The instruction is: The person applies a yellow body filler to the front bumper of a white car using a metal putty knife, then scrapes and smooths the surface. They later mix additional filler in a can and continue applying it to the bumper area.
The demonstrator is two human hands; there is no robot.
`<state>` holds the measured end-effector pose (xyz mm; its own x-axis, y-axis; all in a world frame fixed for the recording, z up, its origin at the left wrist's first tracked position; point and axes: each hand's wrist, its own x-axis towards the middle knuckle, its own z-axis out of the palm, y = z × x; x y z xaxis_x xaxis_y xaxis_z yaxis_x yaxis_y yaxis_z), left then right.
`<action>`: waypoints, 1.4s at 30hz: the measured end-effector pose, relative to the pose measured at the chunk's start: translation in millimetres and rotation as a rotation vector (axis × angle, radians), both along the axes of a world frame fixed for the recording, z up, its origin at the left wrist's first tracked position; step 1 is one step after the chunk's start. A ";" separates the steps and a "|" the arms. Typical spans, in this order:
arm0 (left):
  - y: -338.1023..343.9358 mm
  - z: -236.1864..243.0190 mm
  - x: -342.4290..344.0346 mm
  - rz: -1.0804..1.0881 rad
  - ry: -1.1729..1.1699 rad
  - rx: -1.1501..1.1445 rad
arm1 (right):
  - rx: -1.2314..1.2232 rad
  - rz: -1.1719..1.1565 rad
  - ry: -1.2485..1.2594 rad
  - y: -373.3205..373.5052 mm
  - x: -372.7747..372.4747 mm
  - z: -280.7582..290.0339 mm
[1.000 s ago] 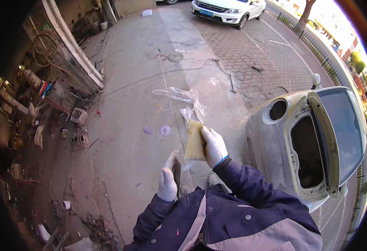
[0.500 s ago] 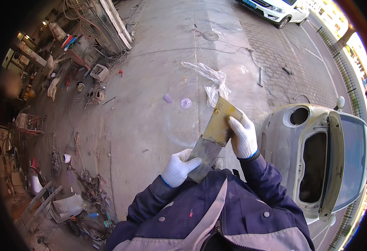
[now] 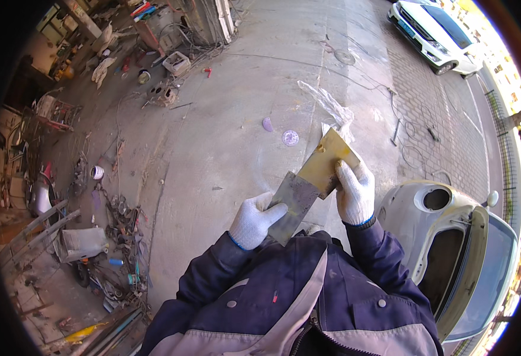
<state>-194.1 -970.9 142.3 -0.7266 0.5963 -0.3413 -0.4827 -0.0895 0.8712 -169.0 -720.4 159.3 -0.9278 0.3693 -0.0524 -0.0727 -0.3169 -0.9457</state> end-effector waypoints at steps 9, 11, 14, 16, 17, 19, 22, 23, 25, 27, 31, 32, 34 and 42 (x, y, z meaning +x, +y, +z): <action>-39.5 -5.5 -23.4 0.173 0.041 -0.041 | 0.529 0.406 -0.083 -26.8 -50.9 7.9; -44.9 -6.7 -32.1 0.204 0.099 -0.119 | 0.566 0.453 -0.055 -30.3 -68.6 4.4; -53.7 -9.3 -45.7 0.220 0.135 -0.205 | 0.615 0.527 -0.027 -36.0 -97.3 0.2; -59.2 -12.8 -58.0 0.253 0.136 -0.234 | 0.622 0.592 -0.039 -40.4 -120.4 -2.1; -61.4 -15.2 -66.1 0.286 0.134 -0.236 | 0.619 0.630 -0.058 -42.4 -133.2 -2.7; -62.0 -20.0 -84.4 0.352 0.154 -0.245 | 0.631 0.689 -0.016 -45.1 -159.9 -3.7; -62.9 -20.6 -118.9 0.452 0.192 -0.261 | 0.679 0.789 0.106 -48.6 -209.5 -2.9; -61.4 -18.3 -130.2 0.479 0.192 -0.255 | 0.684 0.809 0.096 -49.6 -226.0 -2.1; -59.7 -12.4 -148.7 0.513 0.193 -0.270 | 0.730 0.850 0.128 -50.9 -251.7 -1.4; -67.1 -5.1 -174.8 0.540 0.232 -0.319 | 0.767 0.892 0.165 -54.4 -276.7 -0.8; -79.3 6.9 -204.2 0.648 0.251 -0.451 | 0.781 1.107 0.257 -62.8 -325.0 -6.8; -82.3 9.3 -210.9 0.701 0.251 -0.438 | 0.808 1.143 0.332 -64.9 -335.2 -9.4; -98.0 13.1 -236.2 1.016 0.198 -0.227 | 0.836 1.425 0.447 -82.2 -344.2 -20.4; -125.3 19.4 -270.8 0.852 0.119 -0.300 | 0.442 0.988 -0.085 -134.8 -441.2 -36.5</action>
